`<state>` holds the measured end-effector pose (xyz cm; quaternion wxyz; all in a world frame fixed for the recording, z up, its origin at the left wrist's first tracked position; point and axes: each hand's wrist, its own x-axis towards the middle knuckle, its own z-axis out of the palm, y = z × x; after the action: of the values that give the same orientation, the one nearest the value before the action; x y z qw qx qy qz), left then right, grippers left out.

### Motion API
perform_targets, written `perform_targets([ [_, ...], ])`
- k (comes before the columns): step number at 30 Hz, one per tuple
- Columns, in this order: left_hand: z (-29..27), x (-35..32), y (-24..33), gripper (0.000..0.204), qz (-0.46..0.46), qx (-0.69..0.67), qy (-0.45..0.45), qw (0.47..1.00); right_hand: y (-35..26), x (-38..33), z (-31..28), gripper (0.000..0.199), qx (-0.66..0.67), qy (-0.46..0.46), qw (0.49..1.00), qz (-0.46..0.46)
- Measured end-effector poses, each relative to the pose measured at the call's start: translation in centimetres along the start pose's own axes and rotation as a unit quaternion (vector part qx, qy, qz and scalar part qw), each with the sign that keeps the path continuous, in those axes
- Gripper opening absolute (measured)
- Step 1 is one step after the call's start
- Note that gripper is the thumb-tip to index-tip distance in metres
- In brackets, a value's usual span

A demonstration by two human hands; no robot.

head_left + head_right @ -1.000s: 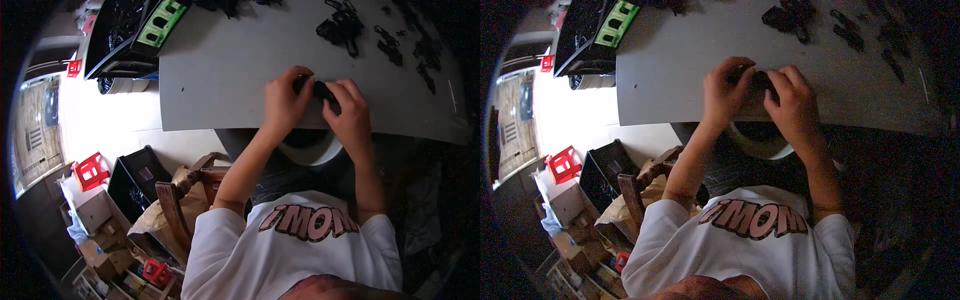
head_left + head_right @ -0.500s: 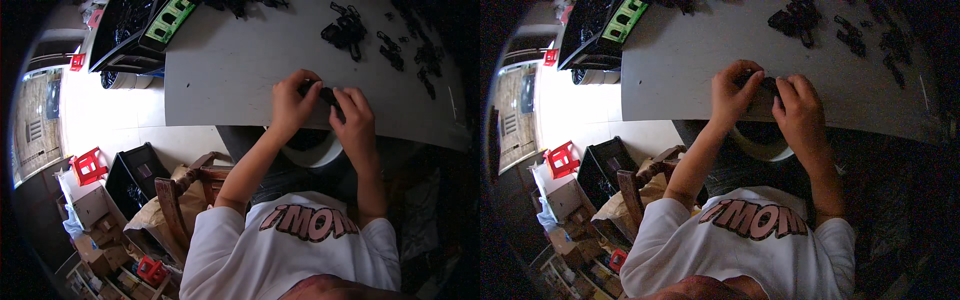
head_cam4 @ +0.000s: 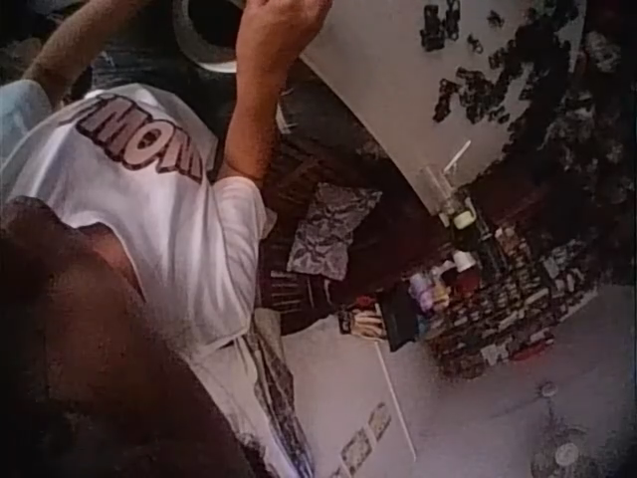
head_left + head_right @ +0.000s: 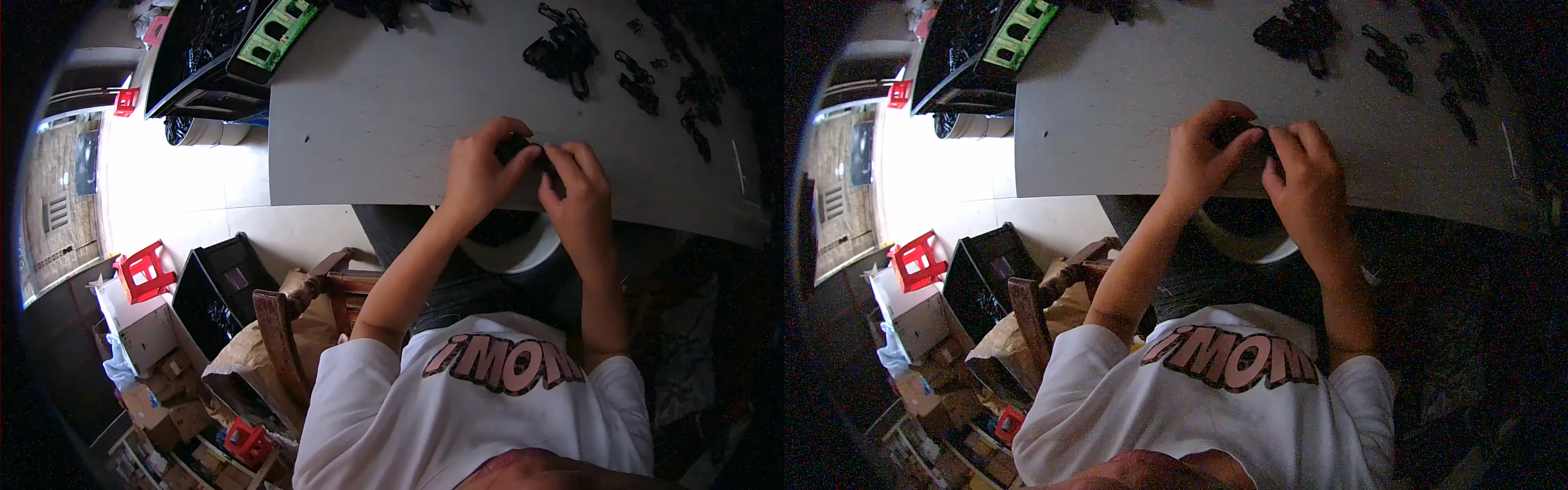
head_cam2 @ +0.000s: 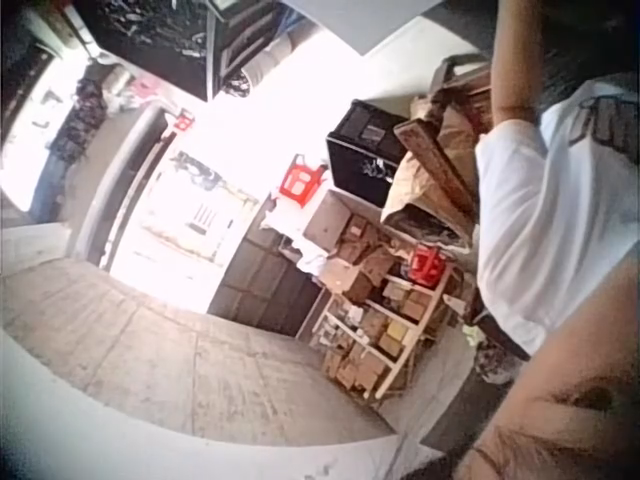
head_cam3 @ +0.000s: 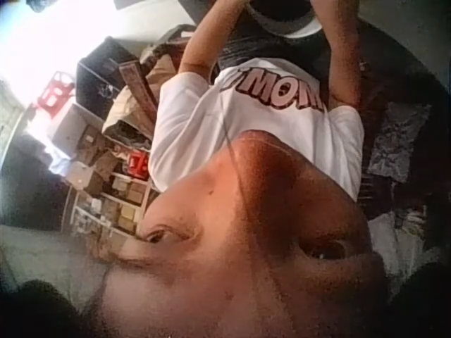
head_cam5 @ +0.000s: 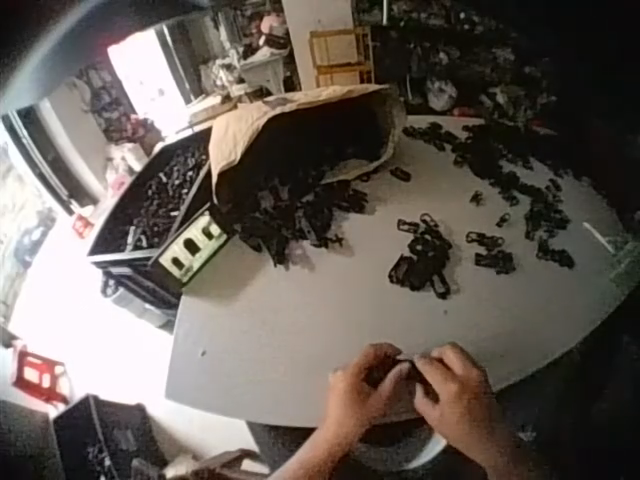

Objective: The recorder is joining small black plastic buckles or clips together at a work table.

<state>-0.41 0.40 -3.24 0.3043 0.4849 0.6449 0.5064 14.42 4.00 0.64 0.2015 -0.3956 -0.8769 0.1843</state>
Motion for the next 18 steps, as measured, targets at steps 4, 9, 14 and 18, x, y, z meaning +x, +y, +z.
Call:
perform_targets([
  [4,0.0,0.0,-0.8,0.024,0.030,-0.063,0.010,0.997,-0.2,-0.3,0.4,0.036,-0.013,0.011,0.999,-0.034],
  [9,-0.6,-0.3,-0.1,0.025,-0.004,-0.032,-0.046,0.998,0.1,-0.9,0.7,0.038,-0.022,0.027,0.998,-0.055],
  [14,-0.7,-1.6,-0.2,0.026,0.014,-0.158,-0.094,0.983,2.7,-1.5,-0.3,0.026,0.220,-0.102,0.966,0.088],
  [18,-0.9,-4.7,0.0,0.027,-0.018,-0.206,-0.135,0.969,2.9,-3.5,-1.3,0.023,0.321,-0.155,0.931,0.078],
])
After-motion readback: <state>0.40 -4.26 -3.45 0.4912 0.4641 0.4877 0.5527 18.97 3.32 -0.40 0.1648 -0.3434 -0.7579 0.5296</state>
